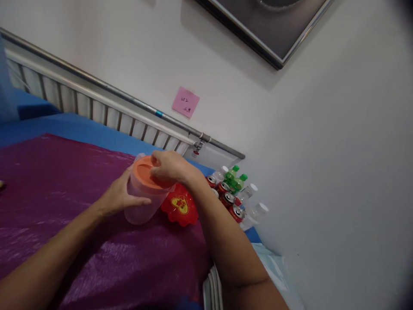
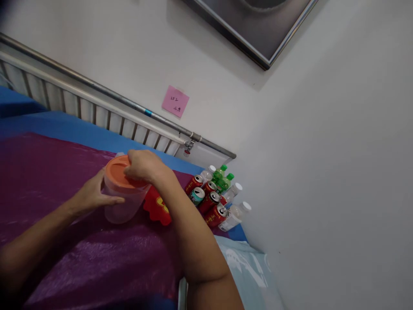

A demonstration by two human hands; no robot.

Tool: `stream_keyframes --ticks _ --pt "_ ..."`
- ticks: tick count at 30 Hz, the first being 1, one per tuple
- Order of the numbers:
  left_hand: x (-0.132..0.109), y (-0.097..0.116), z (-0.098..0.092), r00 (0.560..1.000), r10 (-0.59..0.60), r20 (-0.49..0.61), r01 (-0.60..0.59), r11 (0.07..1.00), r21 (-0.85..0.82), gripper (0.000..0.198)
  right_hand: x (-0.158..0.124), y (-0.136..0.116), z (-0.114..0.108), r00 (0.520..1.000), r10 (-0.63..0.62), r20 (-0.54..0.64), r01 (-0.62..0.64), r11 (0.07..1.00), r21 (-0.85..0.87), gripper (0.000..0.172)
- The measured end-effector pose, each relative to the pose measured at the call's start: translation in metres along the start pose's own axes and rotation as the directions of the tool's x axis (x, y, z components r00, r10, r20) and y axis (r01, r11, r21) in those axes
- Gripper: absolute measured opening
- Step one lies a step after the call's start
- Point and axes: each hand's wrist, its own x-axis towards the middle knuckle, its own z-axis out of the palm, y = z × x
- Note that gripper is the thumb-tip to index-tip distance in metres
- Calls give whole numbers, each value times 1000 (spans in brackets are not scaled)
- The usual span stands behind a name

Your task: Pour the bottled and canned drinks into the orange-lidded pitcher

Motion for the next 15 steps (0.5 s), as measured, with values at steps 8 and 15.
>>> stream_keyframes --ticks 8,15 --pt "3 -8 -4 999 24 41 -24 1000 -3 120 -1 11 9 989 -121 -80 123 992 10 28" --pt "3 0 -4 998 39 41 -39 999 6 120 -8 12 16 976 -133 -171 132 991 -18 33"
